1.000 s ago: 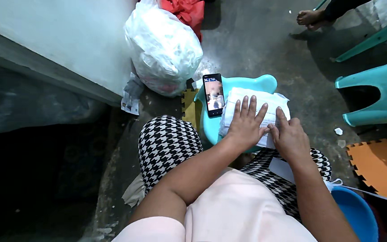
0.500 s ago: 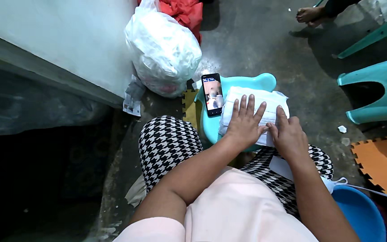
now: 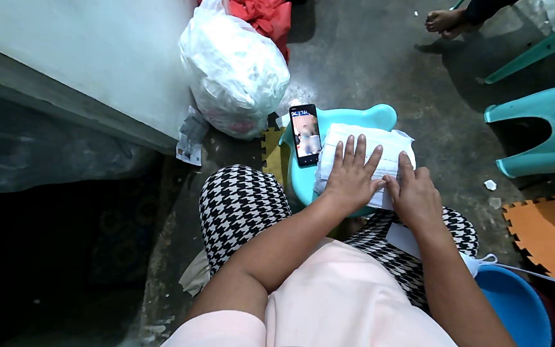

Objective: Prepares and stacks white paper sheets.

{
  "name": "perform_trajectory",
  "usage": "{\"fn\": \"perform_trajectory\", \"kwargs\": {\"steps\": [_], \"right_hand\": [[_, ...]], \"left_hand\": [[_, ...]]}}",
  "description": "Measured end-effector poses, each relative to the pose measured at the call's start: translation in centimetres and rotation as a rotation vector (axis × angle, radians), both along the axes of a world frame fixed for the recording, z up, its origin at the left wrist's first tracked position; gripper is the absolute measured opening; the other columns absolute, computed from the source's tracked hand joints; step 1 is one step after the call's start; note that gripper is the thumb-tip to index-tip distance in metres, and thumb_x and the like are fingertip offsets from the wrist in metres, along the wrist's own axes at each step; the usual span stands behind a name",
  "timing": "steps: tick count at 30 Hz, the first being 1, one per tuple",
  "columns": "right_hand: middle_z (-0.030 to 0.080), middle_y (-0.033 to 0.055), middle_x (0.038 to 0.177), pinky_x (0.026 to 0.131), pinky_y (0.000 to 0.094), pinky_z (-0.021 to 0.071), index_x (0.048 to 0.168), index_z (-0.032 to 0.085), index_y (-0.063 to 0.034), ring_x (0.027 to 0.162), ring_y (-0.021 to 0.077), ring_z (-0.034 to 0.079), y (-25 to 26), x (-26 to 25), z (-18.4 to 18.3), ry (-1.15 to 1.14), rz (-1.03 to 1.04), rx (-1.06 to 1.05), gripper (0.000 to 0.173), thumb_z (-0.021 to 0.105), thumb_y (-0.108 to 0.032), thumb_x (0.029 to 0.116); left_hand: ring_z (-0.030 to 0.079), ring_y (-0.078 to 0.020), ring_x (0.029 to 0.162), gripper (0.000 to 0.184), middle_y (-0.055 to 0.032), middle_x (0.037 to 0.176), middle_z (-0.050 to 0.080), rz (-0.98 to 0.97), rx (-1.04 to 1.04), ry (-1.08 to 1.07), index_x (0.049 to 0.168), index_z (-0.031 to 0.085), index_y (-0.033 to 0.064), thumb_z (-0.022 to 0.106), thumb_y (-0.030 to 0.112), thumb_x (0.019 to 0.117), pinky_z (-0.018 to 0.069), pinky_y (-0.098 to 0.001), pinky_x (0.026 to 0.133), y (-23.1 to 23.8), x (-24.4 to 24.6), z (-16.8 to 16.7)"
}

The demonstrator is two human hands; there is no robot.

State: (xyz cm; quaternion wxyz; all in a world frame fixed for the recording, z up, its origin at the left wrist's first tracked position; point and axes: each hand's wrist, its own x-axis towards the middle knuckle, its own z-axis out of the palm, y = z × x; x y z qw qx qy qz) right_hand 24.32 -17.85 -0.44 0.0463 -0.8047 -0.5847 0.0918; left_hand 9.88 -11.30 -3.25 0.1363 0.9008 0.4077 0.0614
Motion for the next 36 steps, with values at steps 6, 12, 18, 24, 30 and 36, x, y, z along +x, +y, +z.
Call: {"fn": "perform_trajectory", "kwargs": {"steps": [6,12,18,24,30,36], "right_hand": [[0.055,0.0363,0.127,0.086,0.0688,0.0482,0.160,0.034,-0.0076,0.109,0.0544,0.060,-0.1,0.5,1.1,0.066,-0.054,-0.049,0.067,0.052,-0.043,0.1055],[0.054,0.0375,0.129,0.088,0.0696,0.0483,0.156,0.041,-0.0070,0.110,0.0560,0.060,-1.2,2.5,2.8,0.094,-0.092,0.049,0.052,0.046,-0.028,0.1081],[0.055,0.0371,0.127,0.092,0.0656,0.0478,0.151,0.047,-0.0033,0.110,0.0527,0.059,-2.3,4.3,5.5,0.118,-0.103,0.179,0.050,0.043,-0.003,0.1016],[0.064,0.0232,0.122,0.084,0.0468,0.0518,0.144,0.056,-0.0071,0.100,0.0287,0.063,-3.8,5.1,7.0,0.330,-0.036,0.354,0.047,0.048,-0.017,0.0986],[0.068,-0.0007,0.097,0.075,0.0178,0.0561,0.141,0.055,-0.0069,0.081,-0.0001,0.064,-4.6,3.6,7.9,0.762,0.102,0.417,0.044,0.056,-0.013,0.0975],[0.071,-0.0008,0.102,0.078,0.0201,0.0586,0.137,0.060,-0.0088,0.085,0.0036,0.068,-4.9,3.0,7.6,0.887,0.175,0.372,0.043,0.061,-0.010,0.0942]], "left_hand": [[0.007,-0.0491,0.155,0.075,-0.0302,0.168,0.010,0.000,-0.019,0.003,0.165,0.024,0.0146,0.035,0.059,0.1057,0.0050,-0.0662,0.123,0.1,0.1,0.2],[0.007,-0.0488,0.155,0.075,-0.0281,0.169,0.009,0.020,-0.042,0.002,0.165,0.024,0.0162,0.035,0.060,0.1053,0.0050,-0.0664,0.123,0.1,0.2,0.7],[0.008,-0.0488,0.155,0.078,-0.0249,0.169,0.011,0.041,-0.067,-0.048,0.164,0.028,0.0134,0.042,0.060,0.1033,0.0052,-0.0686,0.121,-0.1,0.4,1.6],[0.010,-0.0488,0.155,0.081,-0.0244,0.169,0.015,0.019,-0.074,-0.071,0.161,0.033,0.0126,0.057,0.057,0.0983,0.0059,-0.0698,0.121,-0.3,0.7,2.8],[0.040,-0.0354,0.146,0.057,-0.0214,0.156,0.043,-0.252,-0.386,-0.682,0.147,0.054,0.0040,0.068,0.015,0.0927,0.0331,-0.0517,0.120,-2.0,0.6,4.7],[0.070,-0.0146,0.097,0.054,-0.0178,0.115,0.067,-0.242,-1.190,-1.013,0.144,0.047,-0.0027,0.065,0.008,0.0951,0.0582,-0.0328,0.090,-2.7,0.8,6.3]]}}
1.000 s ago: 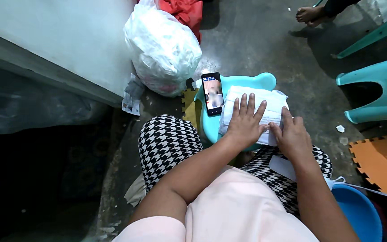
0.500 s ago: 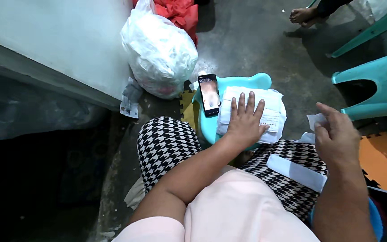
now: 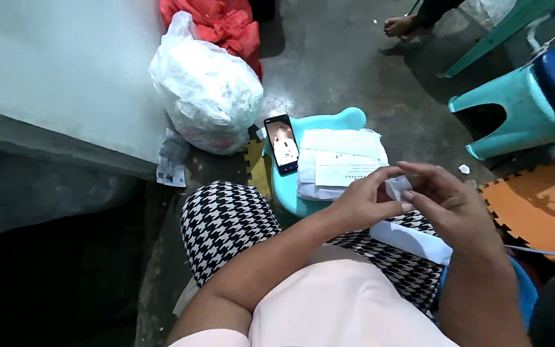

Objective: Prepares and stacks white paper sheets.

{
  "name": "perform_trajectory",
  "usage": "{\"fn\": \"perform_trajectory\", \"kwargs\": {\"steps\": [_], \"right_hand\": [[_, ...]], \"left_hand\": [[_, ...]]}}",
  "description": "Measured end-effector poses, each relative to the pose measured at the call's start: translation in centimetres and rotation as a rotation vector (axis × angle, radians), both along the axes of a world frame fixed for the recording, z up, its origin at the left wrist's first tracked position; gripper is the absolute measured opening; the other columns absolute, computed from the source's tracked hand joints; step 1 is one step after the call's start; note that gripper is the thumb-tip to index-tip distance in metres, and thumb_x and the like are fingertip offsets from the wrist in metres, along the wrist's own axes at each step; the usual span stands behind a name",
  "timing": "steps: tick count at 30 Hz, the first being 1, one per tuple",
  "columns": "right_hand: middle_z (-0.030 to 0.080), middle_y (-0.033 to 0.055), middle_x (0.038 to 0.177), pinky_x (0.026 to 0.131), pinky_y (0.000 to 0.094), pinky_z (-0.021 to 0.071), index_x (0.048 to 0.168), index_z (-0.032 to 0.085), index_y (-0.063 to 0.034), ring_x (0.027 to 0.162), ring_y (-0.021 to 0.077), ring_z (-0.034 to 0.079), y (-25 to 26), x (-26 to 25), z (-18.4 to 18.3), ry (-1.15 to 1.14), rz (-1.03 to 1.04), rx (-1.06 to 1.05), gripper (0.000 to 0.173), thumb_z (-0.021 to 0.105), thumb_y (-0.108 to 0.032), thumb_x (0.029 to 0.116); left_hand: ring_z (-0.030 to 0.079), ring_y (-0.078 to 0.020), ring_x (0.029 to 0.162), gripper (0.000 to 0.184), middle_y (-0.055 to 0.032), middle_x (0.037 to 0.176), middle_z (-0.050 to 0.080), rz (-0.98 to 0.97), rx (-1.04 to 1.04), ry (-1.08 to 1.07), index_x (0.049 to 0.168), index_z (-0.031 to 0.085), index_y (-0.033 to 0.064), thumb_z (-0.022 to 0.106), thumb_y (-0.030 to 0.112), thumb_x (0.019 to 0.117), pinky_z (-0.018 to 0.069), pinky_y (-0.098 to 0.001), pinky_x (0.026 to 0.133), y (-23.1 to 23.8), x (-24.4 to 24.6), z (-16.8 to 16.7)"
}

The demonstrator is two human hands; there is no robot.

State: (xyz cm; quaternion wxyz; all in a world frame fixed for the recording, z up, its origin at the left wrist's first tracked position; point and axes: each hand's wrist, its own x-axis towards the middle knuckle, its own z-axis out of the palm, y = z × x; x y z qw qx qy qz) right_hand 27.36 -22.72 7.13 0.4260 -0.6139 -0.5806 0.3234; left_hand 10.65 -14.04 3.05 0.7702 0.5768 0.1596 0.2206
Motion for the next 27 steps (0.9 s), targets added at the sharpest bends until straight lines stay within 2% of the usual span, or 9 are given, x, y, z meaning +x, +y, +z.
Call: {"fn": "perform_trajectory", "kwargs": {"steps": [3,7,12,16,18,21,24,25,27], "right_hand": [[0.070,-0.0014,0.099,0.075,0.0184,0.0576,0.136,0.061,-0.0087,0.082,0.0017,0.066,-0.2,0.1,-0.3,-0.016,-0.011,-0.009,0.045,0.065,-0.011,0.0917],[0.068,-0.0029,0.093,0.071,0.0179,0.0565,0.127,0.063,-0.0081,0.077,0.0013,0.064,-0.3,0.1,-0.8,0.012,-0.059,-0.052,0.038,0.070,-0.015,0.0906],[0.066,-0.0069,0.083,0.065,0.0167,0.0536,0.101,0.064,-0.0098,0.071,-0.0007,0.062,-0.2,0.3,-1.5,0.031,-0.083,-0.105,0.014,0.067,-0.021,0.0938],[0.067,-0.0070,0.089,0.075,0.0200,0.0565,0.102,0.061,-0.0109,0.080,0.0012,0.065,-0.1,0.4,-1.9,0.163,-0.026,-0.065,0.011,0.066,-0.015,0.0932],[0.065,-0.0087,0.091,0.075,0.0195,0.0551,0.101,0.059,-0.0132,0.081,0.0002,0.063,0.1,0.6,-2.0,0.203,0.013,-0.055,0.009,0.063,-0.012,0.0931],[0.064,-0.0106,0.089,0.074,0.0173,0.0527,0.099,0.063,-0.0139,0.081,-0.0018,0.061,0.8,1.1,-2.1,0.214,0.033,-0.052,0.009,0.056,-0.010,0.0945],[0.065,-0.0081,0.089,0.077,0.0220,0.0539,0.095,0.063,-0.0162,0.083,0.0018,0.062,1.9,2.0,-2.7,0.340,-0.023,-0.076,0.013,0.052,-0.009,0.0927],[0.065,-0.0077,0.087,0.075,0.0221,0.0547,0.095,0.061,-0.0165,0.079,0.0019,0.062,2.4,2.3,-2.7,0.371,-0.050,-0.104,0.014,0.050,-0.008,0.0928],[0.062,-0.0074,0.080,0.061,0.0189,0.0500,0.095,0.059,-0.0147,0.066,0.0005,0.057,3.8,2.6,-2.5,0.339,-0.125,-0.172,0.018,0.044,-0.006,0.0924]], "left_hand": [[0.069,-0.0115,0.096,0.037,-0.0136,0.109,0.069,0.013,-0.079,0.015,0.130,0.055,-0.0049,0.065,0.006,0.0962,0.0579,-0.0316,0.090,0.2,-0.4,-0.2],[0.066,-0.0066,0.088,0.019,-0.0064,0.096,0.069,0.038,-0.013,0.081,0.112,0.063,-0.0020,0.064,0.012,0.0992,0.0558,-0.0275,0.084,0.6,-0.9,-0.7],[0.065,-0.0072,0.087,0.020,-0.0058,0.096,0.069,0.048,0.111,0.161,0.112,0.065,0.0003,0.062,0.017,0.1015,0.0554,-0.0291,0.084,1.0,-1.3,-1.0],[0.065,-0.0082,0.086,0.024,-0.0061,0.093,0.068,0.036,0.256,0.205,0.108,0.067,0.0006,0.062,0.023,0.1011,0.0542,-0.0286,0.082,1.2,-1.7,-0.5],[0.064,-0.0106,0.089,0.029,-0.0078,0.094,0.068,0.049,0.392,0.213,0.107,0.068,-0.0005,0.062,0.027,0.1009,0.0530,-0.0295,0.084,1.3,-1.9,-0.2],[0.064,-0.0239,0.116,0.035,-0.0150,0.117,0.069,0.119,0.733,0.254,0.115,0.068,-0.0012,0.059,0.031,0.1028,0.0502,-0.0417,0.102,2.1,-2.0,-0.7],[0.045,-0.0345,0.143,0.040,-0.0186,0.146,0.056,0.183,1.031,0.408,0.131,0.064,0.0015,0.054,0.030,0.1049,0.0346,-0.0512,0.120,4.0,-1.4,-2.3],[0.038,-0.0376,0.148,0.045,-0.0201,0.152,0.050,0.195,1.092,0.476,0.138,0.060,0.0013,0.054,0.031,0.1053,0.0286,-0.0547,0.122,4.6,-1.1,-2.9],[0.026,-0.0409,0.153,0.056,-0.0212,0.161,0.037,0.175,1.161,0.630,0.150,0.049,0.0020,0.049,0.039,0.1066,0.0184,-0.0621,0.123,5.5,-0.8,-3.7]]}}
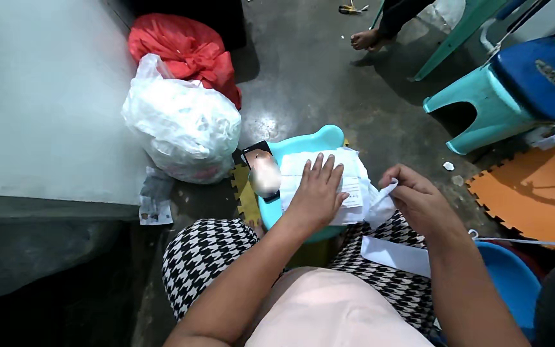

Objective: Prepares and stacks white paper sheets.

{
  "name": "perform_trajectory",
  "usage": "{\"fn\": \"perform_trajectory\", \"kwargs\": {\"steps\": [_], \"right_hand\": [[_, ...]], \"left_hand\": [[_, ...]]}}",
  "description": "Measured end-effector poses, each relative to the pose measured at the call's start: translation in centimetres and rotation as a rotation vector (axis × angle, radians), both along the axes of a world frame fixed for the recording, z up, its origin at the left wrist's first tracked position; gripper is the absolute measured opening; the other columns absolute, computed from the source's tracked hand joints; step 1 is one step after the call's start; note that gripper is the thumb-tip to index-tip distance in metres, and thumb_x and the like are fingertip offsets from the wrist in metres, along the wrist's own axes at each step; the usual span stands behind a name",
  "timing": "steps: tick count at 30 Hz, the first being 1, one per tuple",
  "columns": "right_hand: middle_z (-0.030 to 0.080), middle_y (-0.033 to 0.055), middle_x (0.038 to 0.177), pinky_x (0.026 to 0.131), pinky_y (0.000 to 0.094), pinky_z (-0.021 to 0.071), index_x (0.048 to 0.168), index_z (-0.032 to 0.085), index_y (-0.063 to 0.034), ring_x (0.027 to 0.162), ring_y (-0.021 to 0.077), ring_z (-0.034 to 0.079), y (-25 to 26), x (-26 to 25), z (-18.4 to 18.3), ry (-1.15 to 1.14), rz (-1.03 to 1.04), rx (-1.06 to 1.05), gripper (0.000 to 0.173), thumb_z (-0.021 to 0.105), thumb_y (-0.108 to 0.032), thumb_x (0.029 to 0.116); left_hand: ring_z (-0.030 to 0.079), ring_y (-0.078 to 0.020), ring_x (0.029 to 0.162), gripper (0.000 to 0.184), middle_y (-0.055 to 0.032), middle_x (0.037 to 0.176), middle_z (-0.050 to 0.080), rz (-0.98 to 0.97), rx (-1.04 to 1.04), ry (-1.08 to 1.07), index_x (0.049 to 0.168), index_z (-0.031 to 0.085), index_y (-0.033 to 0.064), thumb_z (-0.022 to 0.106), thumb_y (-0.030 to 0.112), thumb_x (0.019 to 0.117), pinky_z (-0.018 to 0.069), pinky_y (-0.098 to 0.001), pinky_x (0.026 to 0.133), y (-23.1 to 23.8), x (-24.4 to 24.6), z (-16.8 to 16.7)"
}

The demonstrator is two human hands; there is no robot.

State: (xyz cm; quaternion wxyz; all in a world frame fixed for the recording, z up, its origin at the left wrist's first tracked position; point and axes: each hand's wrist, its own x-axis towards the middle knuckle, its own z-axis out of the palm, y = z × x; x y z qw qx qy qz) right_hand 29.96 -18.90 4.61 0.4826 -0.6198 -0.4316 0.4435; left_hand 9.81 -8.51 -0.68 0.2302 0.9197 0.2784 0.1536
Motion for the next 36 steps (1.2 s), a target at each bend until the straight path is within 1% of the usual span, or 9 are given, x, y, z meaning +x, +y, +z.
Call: {"fn": "perform_trajectory", "kwargs": {"steps": [2,6,10,14,18,25,29,32,36], "right_hand": [[0.058,-0.0027,0.081,0.059,0.0224,0.0462,0.101,0.062,-0.0097,0.064,0.0043,0.053,1.7,0.3,0.1,-0.193,-0.033,-0.106,0.022,0.041,-0.005,0.0943],[0.063,0.0153,0.085,0.070,0.0491,0.0493,0.117,0.065,-0.0032,0.074,0.0262,0.059,6.0,0.9,-0.7,-0.551,-0.016,-0.346,0.025,0.047,-0.018,0.1086],[0.067,0.0242,0.100,0.084,0.0618,0.0505,0.113,0.068,0.0000,0.094,0.0398,0.066,9.3,0.8,-1.9,-0.680,-0.006,-0.455,0.032,0.064,-0.030,0.1023],[0.066,0.0239,0.100,0.083,0.0594,0.0509,0.107,0.066,0.0032,0.094,0.0391,0.065,10.5,0.4,-2.5,-0.714,0.029,-0.434,0.028,0.072,-0.022,0.0974],[0.064,0.0208,0.101,0.083,0.0561,0.0521,0.106,0.066,0.0016,0.094,0.0361,0.064,10.8,0.0,-2.7,-0.744,0.019,-0.397,0.020,0.070,-0.016,0.0976],[0.064,0.0197,0.097,0.077,0.0550,0.0528,0.104,0.064,0.0005,0.089,0.0344,0.065,10.6,0.0,-3.3,-0.766,-0.003,-0.348,0.012,0.068,-0.008,0.0971],[0.063,0.0180,0.097,0.073,0.0516,0.0526,0.104,0.064,-0.0001,0.083,0.0307,0.063,10.0,0.1,-3.3,-0.724,-0.009,-0.251,0.008,0.066,-0.004,0.0969],[0.062,0.0175,0.099,0.072,0.0481,0.0527,0.105,0.063,0.0006,0.081,0.0275,0.061,9.6,0.4,-3.4,-0.713,-0.032,-0.147,0.009,0.066,-0.003,0.0970],[0.059,0.0201,0.102,0.074,0.0500,0.0525,0.105,0.061,0.0030,0.084,0.0305,0.061,9.6,0.2,-3.2,-0.726,-0.029,-0.171,0.010,0.064,-0.002,0.0977]], "left_hand": [[0.014,-0.0427,0.156,0.068,-0.0210,0.167,0.024,0.019,-0.014,0.153,0.159,0.037,0.0052,0.041,0.050,0.1072,0.0096,-0.0679,0.122,0.2,0.1,-0.3],[0.010,-0.0461,0.156,0.081,-0.0199,0.170,0.018,0.047,-0.062,0.311,0.164,0.026,0.0122,0.035,0.065,0.1030,0.0052,-0.0742,0.119,-0.4,0.3,-0.5],[0.012,-0.0493,0.155,0.086,-0.0207,0.169,0.018,0.068,-0.035,0.329,0.165,0.024,0.0120,0.036,0.069,0.1005,0.0071,-0.0773,0.116,-0.9,0.6,-0.8],[0.015,-0.0503,0.154,0.089,-0.0209,0.169,0.020,0.063,-0.040,0.336,0.164,0.025,0.0101,0.038,0.070,0.0992,0.0091,-0.0771,0.116,-0.9,0.6,-0.6],[0.015,-0.0504,0.154,0.089,-0.0213,0.169,0.020,0.056,-0.060,0.328,0.164,0.025,0.0098,0.039,0.069,0.0991,0.0079,-0.0769,0.116,-0.8,0.5,-0.3],[0.014,-0.0525,0.153,0.076,-0.0223,0.169,0.019,0.040,-0.092,0.318,0.164,0.027,0.0294,0.040,0.067,0.1000,0.0083,-0.0783,0.115,-0.6,0.5,-0.2],[0.009,-0.0513,0.154,0.076,-0.0221,0.170,0.015,0.025,-0.146,0.359,0.165,0.023,0.0303,0.039,0.067,0.1007,0.0051,-0.0771,0.116,-0.5,0.5,0.4],[0.011,-0.0518,0.154,0.075,-0.0223,0.169,0.018,0.034,-0.132,0.329,0.165,0.026,0.0301,0.041,0.066,0.1005,0.0069,-0.0780,0.115,-0.5,0.5,0.1],[0.009,-0.0508,0.155,0.075,-0.0223,0.170,0.015,0.030,-0.145,0.348,0.165,0.023,0.0307,0.040,0.066,0.1010,0.0054,-0.0773,0.116,-0.5,0.6,0.2]]}}
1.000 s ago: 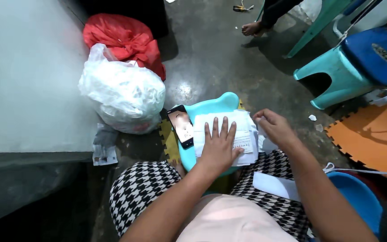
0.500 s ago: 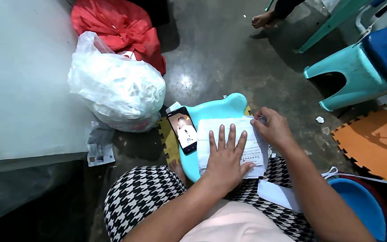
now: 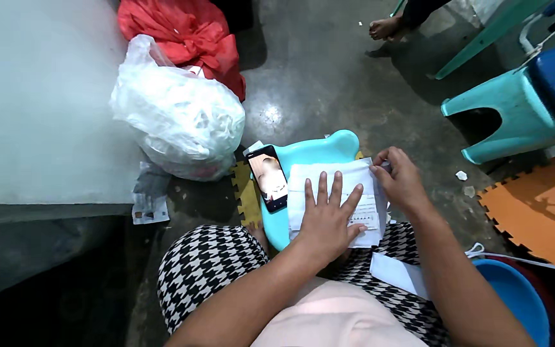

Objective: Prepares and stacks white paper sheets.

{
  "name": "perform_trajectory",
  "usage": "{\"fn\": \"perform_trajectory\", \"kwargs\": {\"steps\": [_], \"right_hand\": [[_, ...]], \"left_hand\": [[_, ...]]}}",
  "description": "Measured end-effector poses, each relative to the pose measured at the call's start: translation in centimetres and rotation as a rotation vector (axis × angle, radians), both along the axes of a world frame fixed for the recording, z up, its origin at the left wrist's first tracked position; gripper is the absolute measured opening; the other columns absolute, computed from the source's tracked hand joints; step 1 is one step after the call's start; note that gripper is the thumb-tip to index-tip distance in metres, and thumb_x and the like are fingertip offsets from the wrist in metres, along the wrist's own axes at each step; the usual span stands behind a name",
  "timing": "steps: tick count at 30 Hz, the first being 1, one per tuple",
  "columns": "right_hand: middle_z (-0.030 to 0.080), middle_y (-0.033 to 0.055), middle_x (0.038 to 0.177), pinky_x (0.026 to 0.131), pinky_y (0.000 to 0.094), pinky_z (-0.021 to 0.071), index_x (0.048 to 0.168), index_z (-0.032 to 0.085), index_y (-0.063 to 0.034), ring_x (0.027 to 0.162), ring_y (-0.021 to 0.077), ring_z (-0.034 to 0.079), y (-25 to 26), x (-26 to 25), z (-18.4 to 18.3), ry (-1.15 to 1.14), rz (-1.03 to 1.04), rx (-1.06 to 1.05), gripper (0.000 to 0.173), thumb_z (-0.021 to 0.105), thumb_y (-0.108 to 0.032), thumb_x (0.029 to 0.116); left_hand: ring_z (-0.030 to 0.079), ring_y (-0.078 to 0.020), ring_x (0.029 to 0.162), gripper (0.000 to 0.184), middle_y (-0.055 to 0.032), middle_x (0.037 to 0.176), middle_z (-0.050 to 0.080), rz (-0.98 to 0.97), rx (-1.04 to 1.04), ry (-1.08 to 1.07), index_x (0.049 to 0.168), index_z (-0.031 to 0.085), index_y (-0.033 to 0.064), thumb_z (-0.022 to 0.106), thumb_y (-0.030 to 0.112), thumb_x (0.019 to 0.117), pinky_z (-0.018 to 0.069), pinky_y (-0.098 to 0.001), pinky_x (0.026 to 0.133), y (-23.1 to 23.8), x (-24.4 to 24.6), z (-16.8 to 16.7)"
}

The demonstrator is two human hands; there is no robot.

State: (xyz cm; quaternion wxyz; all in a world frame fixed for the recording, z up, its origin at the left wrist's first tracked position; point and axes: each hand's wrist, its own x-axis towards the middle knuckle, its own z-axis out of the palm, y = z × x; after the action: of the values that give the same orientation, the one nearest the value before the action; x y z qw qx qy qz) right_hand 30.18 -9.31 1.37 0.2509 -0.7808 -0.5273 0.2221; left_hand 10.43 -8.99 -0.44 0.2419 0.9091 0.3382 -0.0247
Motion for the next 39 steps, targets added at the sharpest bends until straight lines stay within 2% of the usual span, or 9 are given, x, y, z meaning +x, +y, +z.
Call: {"fn": "perform_trajectory", "kwargs": {"steps": [3,5,7,11,16,19,25,35,39], "right_hand": [[0.063,0.0190,0.097,0.071,0.0495,0.0537,0.110,0.058,0.0021,0.078,0.0286,0.063,-0.1,-0.3,-0.1,0.030,0.000,-0.048,0.011,0.061,-0.001,0.0995],[0.064,0.0188,0.101,0.074,0.0516,0.0545,0.117,0.056,0.0008,0.083,0.0297,0.065,-0.1,-0.4,-0.2,0.063,-0.007,-0.058,0.020,0.063,-0.002,0.0985],[0.065,0.0211,0.107,0.079,0.0563,0.0542,0.124,0.055,0.0000,0.091,0.0346,0.066,0.0,-0.5,0.0,0.057,-0.033,-0.107,0.030,0.065,-0.001,0.0966],[0.066,0.0253,0.105,0.080,0.0638,0.0521,0.130,0.054,-0.0022,0.094,0.0432,0.067,0.3,-0.8,0.3,-0.050,-0.100,-0.236,0.033,0.061,-0.002,0.0980],[0.066,0.0233,0.103,0.078,0.0619,0.0521,0.132,0.052,-0.0026,0.090,0.0401,0.066,-1.3,-1.2,1.1,-0.045,-0.106,-0.226,0.038,0.066,-0.011,0.0979],[0.066,0.0208,0.100,0.077,0.0590,0.0521,0.131,0.053,-0.0029,0.087,0.0366,0.066,-2.5,-1.5,1.3,-0.051,-0.071,-0.228,0.037,0.066,-0.015,0.0984],[0.066,0.0199,0.097,0.076,0.0533,0.0530,0.131,0.053,-0.0020,0.082,0.0321,0.065,-3.4,-2.3,1.3,-0.012,-0.059,-0.252,0.033,0.062,-0.010,0.0998],[0.068,0.0216,0.098,0.077,0.0602,0.0531,0.127,0.058,-0.0036,0.086,0.0381,0.068,-3.6,-2.7,1.4,-0.112,-0.033,-0.221,0.027,0.062,-0.008,0.0997],[0.069,0.0221,0.102,0.077,0.0623,0.0524,0.128,0.060,-0.0052,0.088,0.0398,0.068,-3.8,-2.8,1.4,-0.123,-0.013,-0.202,0.028,0.061,-0.005,0.0992]], "left_hand": [[0.007,-0.0511,0.155,0.075,-0.0221,0.170,0.013,-0.011,-0.004,0.022,0.166,0.021,0.0311,0.039,0.066,0.1012,0.0043,-0.0771,0.116,0.1,0.0,0.1],[0.007,-0.0505,0.155,0.075,-0.0219,0.170,0.014,-0.007,-0.004,0.012,0.165,0.022,0.0311,0.039,0.066,0.1012,0.0037,-0.0767,0.116,0.0,0.0,0.0],[0.006,-0.0500,0.155,0.075,-0.0217,0.170,0.013,-0.010,-0.002,0.013,0.165,0.022,0.0310,0.039,0.066,0.1013,0.0029,-0.0768,0.116,0.0,0.0,0.0],[0.004,-0.0489,0.156,0.075,-0.0208,0.171,0.011,-0.022,-0.028,0.035,0.165,0.021,0.0316,0.038,0.067,0.1015,0.0018,-0.0762,0.117,0.1,0.0,0.4],[0.001,-0.0484,0.156,0.075,-0.0206,0.171,0.009,-0.019,-0.092,0.007,0.166,0.021,0.0308,0.039,0.065,0.1020,-0.0007,-0.0753,0.117,0.4,-0.2,1.0],[0.001,-0.0469,0.156,0.078,-0.0202,0.171,0.009,-0.013,-0.106,-0.011,0.166,0.021,0.0255,0.039,0.066,0.1018,-0.0005,-0.0741,0.118,0.1,-0.5,1.4],[0.001,-0.0465,0.156,0.081,-0.0205,0.171,0.009,-0.031,-0.095,0.028,0.166,0.018,0.0195,0.037,0.066,0.1022,-0.0004,-0.0744,0.118,-0.4,-0.6,1.5],[0.001,-0.0450,0.157,0.079,-0.0190,0.172,0.007,-0.021,-0.097,0.031,0.166,0.018,0.0225,0.039,0.065,0.1025,-0.0002,-0.0742,0.118,-0.6,-0.6,1.7],[-0.001,-0.0493,0.156,0.080,-0.0215,0.171,0.001,0.059,-0.139,0.077,0.166,0.017,0.0256,0.037,0.068,0.1013,0.0014,-0.0775,0.116,-0.3,-0.8,2.3]]}}
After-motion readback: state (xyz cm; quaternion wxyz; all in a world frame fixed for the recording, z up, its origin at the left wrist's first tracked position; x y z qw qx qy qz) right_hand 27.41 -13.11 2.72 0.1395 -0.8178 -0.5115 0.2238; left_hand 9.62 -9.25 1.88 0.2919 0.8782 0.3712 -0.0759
